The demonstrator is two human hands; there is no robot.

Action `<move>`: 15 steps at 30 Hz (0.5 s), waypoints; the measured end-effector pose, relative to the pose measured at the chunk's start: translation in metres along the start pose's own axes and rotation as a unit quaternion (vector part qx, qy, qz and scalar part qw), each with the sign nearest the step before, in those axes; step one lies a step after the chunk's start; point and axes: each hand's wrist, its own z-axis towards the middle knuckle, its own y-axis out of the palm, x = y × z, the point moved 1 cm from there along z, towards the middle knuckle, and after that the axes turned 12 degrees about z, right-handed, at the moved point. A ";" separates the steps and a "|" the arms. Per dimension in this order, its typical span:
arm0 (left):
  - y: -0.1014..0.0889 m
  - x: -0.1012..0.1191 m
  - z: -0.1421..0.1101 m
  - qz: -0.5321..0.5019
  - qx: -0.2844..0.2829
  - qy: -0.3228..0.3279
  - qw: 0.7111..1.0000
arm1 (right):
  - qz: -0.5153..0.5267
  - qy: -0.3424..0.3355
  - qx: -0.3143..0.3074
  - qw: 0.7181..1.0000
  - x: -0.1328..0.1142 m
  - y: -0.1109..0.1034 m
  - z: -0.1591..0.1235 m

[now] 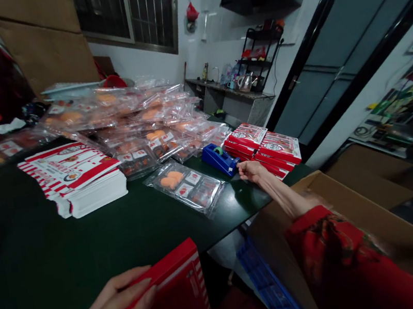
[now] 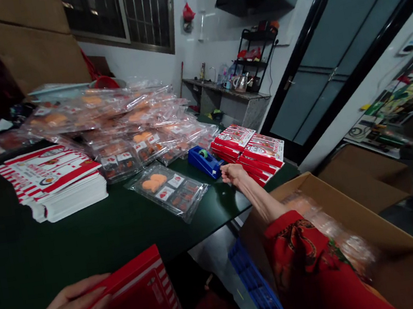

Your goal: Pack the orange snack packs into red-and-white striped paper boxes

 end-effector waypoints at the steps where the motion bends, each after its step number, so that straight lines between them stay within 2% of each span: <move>1: -0.001 0.005 -0.001 0.013 0.014 0.002 1.000 | -0.015 0.003 0.013 1.000 0.000 -0.001 -0.003; 5: -0.006 0.023 -0.008 0.076 0.038 0.028 0.996 | -0.069 -0.001 0.049 0.996 0.007 -0.005 -0.028; 9: -0.005 0.036 -0.011 0.094 0.085 0.051 0.991 | -0.086 -0.054 0.026 0.994 0.014 -0.008 -0.079; 11: 0.001 0.044 -0.012 0.101 0.105 0.060 0.987 | -0.075 -0.089 -0.012 0.993 0.016 -0.006 -0.118; 14: 0.015 0.055 -0.012 0.122 0.120 0.085 0.982 | -0.035 -0.118 -0.103 0.987 0.025 0.004 -0.188; 15: 0.021 0.059 -0.013 0.135 0.116 0.094 0.980 | 0.007 -0.111 -0.200 0.974 0.029 0.010 -0.211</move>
